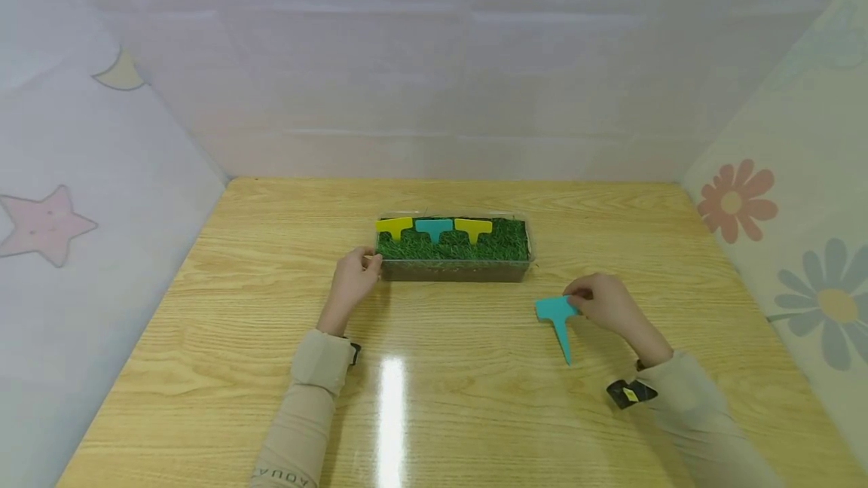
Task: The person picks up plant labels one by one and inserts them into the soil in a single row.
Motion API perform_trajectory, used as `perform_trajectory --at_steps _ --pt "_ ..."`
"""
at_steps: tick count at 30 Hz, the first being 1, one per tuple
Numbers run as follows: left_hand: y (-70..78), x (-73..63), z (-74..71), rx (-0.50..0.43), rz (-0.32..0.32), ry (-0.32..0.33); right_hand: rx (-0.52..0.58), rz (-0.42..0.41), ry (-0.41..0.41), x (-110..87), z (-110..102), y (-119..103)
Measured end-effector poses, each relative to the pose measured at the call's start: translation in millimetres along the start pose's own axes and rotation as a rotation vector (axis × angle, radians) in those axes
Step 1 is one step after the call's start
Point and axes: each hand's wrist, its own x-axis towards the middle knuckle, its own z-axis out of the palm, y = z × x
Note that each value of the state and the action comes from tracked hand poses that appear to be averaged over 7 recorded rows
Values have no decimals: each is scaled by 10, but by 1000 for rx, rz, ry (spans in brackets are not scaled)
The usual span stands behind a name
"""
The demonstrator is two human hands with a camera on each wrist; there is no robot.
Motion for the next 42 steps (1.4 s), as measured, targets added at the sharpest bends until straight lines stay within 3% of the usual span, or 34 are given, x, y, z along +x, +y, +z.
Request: perform_trajectory --at_steps 7,17,29,42 --pt "2 0 -2 -13 -7 -9 -5 -48 33 -8 -45 -62" --pt "0 -3 -7 -26 1 -6 -19 -137 162 -16 -111 -127" --pt "-11 -5 -5 -28 19 -4 -28 -163 254 -38 -180 -216" --pt "-18 3 2 -53 -6 -10 -36 -297 507 74 -226 -276"
